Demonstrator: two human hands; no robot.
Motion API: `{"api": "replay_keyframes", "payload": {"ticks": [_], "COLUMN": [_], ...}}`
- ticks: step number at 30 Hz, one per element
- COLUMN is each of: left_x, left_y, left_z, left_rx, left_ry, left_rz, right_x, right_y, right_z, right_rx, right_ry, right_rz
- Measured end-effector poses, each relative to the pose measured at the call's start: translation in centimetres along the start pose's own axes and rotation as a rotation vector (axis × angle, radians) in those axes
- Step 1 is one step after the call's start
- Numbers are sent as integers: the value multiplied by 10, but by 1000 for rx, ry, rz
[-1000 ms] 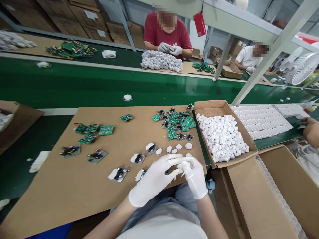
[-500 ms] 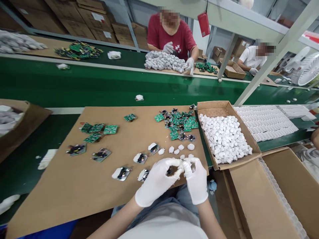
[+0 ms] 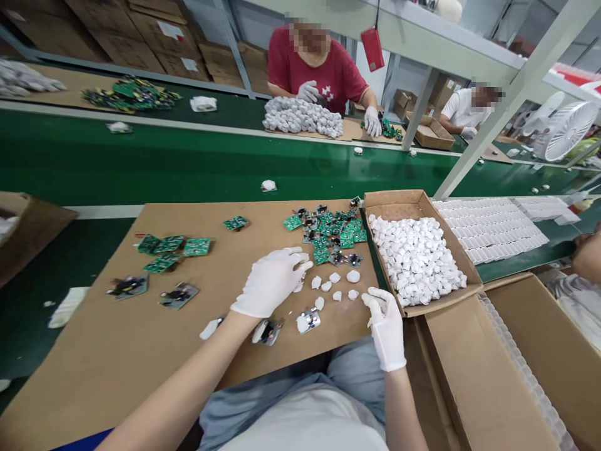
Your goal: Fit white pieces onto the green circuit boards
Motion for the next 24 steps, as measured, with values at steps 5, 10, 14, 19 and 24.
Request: {"api": "replay_keyframes", "payload": {"ticks": [5,10,14,19,24], "left_x": [-11,-21,-11,-2,-35], "left_y": [-13,-28,-40,-45,-36], "left_z": [8,27,42,60,79], "left_rx": [-58,-106,-215,-202,-29], "left_ry": [8,32,9,-88,-43], "left_rz": [-3,50,110,191,501], "right_x": [-11,-11,-1,15,27], "right_y": [4,15,9,0,6], "right_z": [-6,-14,-10,0,14], "right_rx": [-85,-53,25,291,358], "right_ry": [-56,-81,-14,155,177], "right_rz": [27,8,-113,-339,-410]}}
Point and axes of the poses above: each hand's wrist, its own z-axis away from the middle knuckle, its own y-axis out of the palm, x = y × z, the point moved 2 cm from there along -z, towards the middle knuckle, and after that the axes turned 9 degrees about -x, right-handed, at the moved point
